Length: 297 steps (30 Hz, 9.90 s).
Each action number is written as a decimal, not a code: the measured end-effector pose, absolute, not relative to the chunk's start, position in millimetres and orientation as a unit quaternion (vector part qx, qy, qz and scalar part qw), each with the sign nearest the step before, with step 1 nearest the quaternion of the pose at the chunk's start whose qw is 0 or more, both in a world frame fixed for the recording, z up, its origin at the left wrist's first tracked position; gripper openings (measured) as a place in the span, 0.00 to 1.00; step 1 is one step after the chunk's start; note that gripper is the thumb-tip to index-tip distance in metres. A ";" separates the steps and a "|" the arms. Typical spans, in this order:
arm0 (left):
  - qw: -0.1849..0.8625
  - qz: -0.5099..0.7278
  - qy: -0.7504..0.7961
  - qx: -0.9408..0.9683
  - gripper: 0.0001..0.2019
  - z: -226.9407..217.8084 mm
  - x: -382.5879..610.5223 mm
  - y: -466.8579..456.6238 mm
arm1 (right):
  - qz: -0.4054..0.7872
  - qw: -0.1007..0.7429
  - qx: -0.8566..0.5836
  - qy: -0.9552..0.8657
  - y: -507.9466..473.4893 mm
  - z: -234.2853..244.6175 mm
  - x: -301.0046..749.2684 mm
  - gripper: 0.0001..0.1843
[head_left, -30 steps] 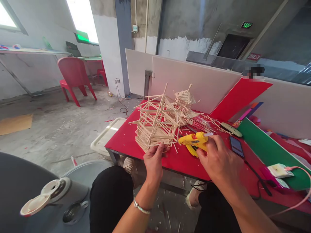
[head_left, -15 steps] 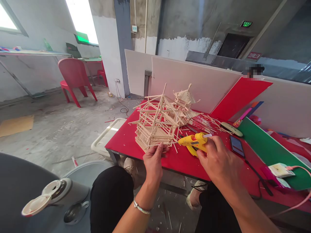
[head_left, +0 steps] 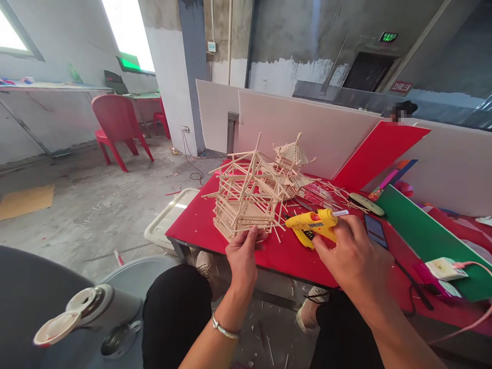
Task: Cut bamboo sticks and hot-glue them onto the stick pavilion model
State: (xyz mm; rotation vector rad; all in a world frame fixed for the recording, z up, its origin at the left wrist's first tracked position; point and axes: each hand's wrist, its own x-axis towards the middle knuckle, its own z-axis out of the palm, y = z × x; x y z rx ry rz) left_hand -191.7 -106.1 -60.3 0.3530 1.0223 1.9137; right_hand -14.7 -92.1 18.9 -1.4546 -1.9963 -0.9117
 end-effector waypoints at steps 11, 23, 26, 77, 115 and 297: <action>0.454 0.774 0.419 0.142 0.14 -62.0 -190.9 -107.3 | -0.330 0.268 -0.539 -0.727 -92.1 17.0 -11.4 0.12; 0.454 0.779 0.412 0.130 0.14 -60.2 -188.7 -105.4 | -0.321 0.276 -0.545 -0.724 -89.3 11.3 -12.8 0.11; 0.452 0.780 0.414 0.127 0.14 -60.8 -189.0 -105.1 | -0.324 0.289 -0.542 -0.720 -88.4 11.2 -14.8 0.12; 0.482 0.786 0.370 0.114 0.12 -64.1 -192.2 -99.7 | -0.151 0.289 -0.514 -0.793 -86.5 0.6 -107.1 0.07; 0.468 0.770 0.415 0.128 0.13 -57.4 -195.3 -101.6 | -0.114 0.373 -0.536 -0.749 -79.1 5.4 -73.5 0.18; 0.485 0.752 0.427 0.130 0.14 -62.4 -222.5 -115.4 | 0.672 0.514 -0.425 -0.322 -77.6 -54.5 -140.9 0.22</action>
